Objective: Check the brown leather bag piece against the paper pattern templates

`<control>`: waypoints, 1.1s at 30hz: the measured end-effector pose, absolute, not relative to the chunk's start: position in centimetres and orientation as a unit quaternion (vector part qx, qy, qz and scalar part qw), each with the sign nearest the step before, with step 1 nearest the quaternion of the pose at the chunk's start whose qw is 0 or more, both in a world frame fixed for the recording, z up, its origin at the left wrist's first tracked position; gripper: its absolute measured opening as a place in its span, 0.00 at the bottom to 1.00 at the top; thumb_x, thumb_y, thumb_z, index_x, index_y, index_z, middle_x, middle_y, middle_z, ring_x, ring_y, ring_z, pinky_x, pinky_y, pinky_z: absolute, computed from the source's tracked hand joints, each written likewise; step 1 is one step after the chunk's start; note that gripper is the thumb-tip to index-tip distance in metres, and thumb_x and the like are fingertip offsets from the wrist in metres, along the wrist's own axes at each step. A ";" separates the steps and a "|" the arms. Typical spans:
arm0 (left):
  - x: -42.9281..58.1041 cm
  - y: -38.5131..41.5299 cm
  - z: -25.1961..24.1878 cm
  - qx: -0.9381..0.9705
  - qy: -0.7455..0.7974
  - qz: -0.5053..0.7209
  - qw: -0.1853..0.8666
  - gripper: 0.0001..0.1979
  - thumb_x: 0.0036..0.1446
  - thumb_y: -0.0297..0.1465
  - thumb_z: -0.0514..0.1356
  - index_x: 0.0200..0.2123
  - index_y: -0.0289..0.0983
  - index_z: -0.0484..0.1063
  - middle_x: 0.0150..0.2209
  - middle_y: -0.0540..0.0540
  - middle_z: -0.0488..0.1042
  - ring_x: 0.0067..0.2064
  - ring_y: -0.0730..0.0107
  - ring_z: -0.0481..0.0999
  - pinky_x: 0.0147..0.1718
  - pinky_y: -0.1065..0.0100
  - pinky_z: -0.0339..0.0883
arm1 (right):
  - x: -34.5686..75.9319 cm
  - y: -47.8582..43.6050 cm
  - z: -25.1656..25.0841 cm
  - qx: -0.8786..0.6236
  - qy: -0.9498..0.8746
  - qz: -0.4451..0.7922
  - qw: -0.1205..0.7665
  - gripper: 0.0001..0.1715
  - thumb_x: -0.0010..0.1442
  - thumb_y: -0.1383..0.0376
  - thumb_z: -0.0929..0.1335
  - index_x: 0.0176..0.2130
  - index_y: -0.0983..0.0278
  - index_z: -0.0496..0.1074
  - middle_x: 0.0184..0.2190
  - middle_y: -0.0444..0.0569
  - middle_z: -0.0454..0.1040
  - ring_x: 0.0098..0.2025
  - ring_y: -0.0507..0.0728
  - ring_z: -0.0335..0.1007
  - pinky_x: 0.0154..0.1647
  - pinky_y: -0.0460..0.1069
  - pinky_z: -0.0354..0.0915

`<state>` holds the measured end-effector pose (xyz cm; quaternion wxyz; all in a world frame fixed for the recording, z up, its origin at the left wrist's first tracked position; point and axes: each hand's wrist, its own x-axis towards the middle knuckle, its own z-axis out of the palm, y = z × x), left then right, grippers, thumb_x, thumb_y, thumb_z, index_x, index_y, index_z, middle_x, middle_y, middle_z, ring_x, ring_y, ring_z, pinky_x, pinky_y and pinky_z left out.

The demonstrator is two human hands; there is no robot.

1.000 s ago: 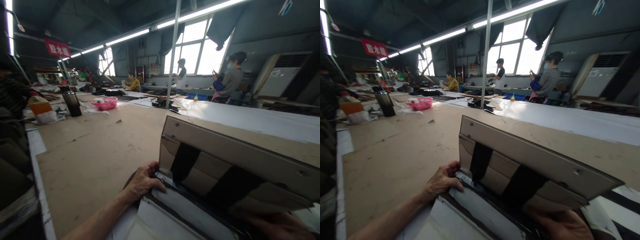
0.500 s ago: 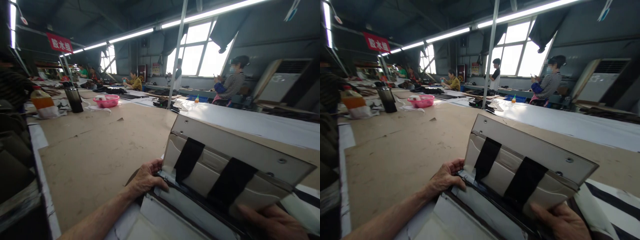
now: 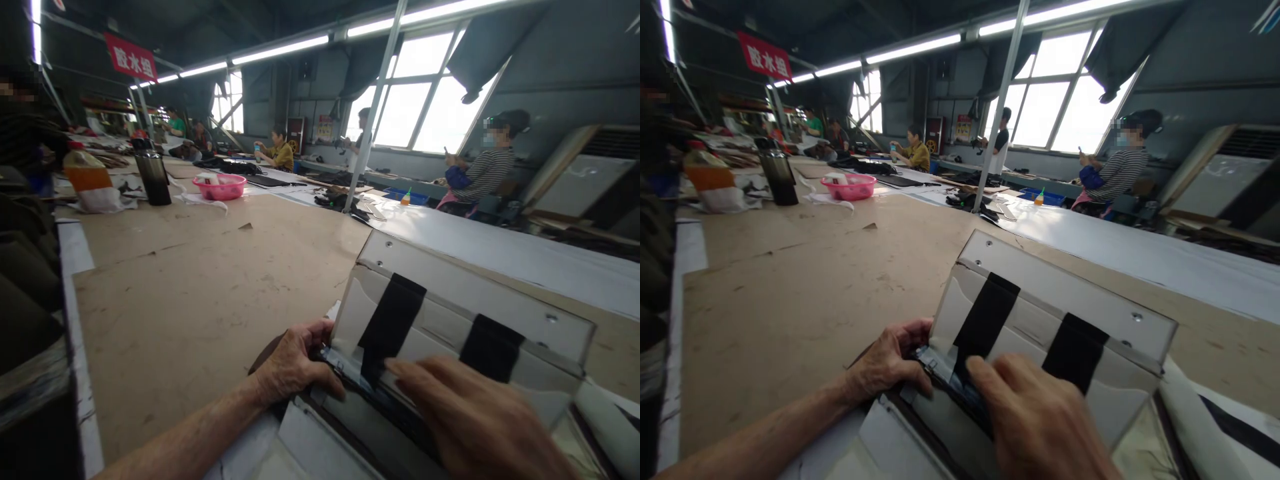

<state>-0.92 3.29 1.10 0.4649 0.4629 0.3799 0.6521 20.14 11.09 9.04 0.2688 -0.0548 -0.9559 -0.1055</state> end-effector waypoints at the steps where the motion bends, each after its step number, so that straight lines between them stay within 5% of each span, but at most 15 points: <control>1: -0.9 3.2 1.1 0.465 0.378 0.654 0.462 0.27 0.32 0.19 0.69 0.41 0.33 0.71 0.33 0.48 0.72 0.35 0.69 0.69 0.35 0.73 0.64 | 18.0 10.4 9.0 -0.038 -0.965 -0.113 0.235 0.22 0.55 0.75 0.56 0.45 0.59 0.65 0.23 0.45 0.65 0.19 0.52 0.58 0.18 0.46 0.49; 7: -0.9 3.1 1.4 0.469 0.351 0.664 0.464 0.30 0.33 0.16 0.67 0.45 0.33 0.71 0.34 0.48 0.73 0.38 0.65 0.71 0.41 0.70 0.66 | 12.6 10.7 7.5 -0.077 -0.977 -0.125 0.152 0.14 0.49 0.72 0.63 0.36 0.58 0.69 0.19 0.42 0.62 0.18 0.52 0.51 0.21 0.46 0.34; 11: -0.8 3.2 1.4 0.460 0.350 0.669 0.468 0.30 0.32 0.15 0.67 0.44 0.33 0.72 0.33 0.48 0.74 0.37 0.65 0.71 0.39 0.71 0.66 | 13.0 11.2 7.1 -0.087 -0.983 -0.107 0.119 0.13 0.49 0.74 0.66 0.35 0.59 0.69 0.21 0.42 0.65 0.20 0.52 0.56 0.23 0.46 0.36; 18: -0.8 3.2 1.5 0.456 0.361 0.678 0.449 0.27 0.33 0.12 0.64 0.42 0.32 0.73 0.32 0.47 0.74 0.36 0.65 0.71 0.40 0.69 0.65 | 13.4 11.1 6.4 -0.031 -0.973 -0.131 0.188 0.10 0.54 0.66 0.70 0.39 0.61 0.68 0.22 0.42 0.64 0.21 0.52 0.56 0.24 0.48 0.39; 24: -0.8 3.2 1.6 0.433 0.373 0.672 0.471 0.28 0.31 0.14 0.66 0.41 0.32 0.74 0.29 0.50 0.72 0.32 0.70 0.68 0.34 0.71 0.64 | 14.5 11.6 6.7 0.020 -0.972 -0.107 0.208 0.17 0.53 0.78 0.58 0.38 0.65 0.70 0.20 0.43 0.61 0.21 0.51 0.52 0.24 0.48 0.42; 33: -0.7 3.0 1.4 0.418 0.408 0.665 0.465 0.25 0.30 0.16 0.66 0.38 0.33 0.75 0.29 0.50 0.73 0.33 0.69 0.70 0.32 0.72 0.64 | 14.2 11.3 6.5 0.012 -0.968 -0.100 0.230 0.18 0.56 0.77 0.55 0.35 0.64 0.69 0.21 0.44 0.62 0.22 0.52 0.55 0.23 0.49 0.46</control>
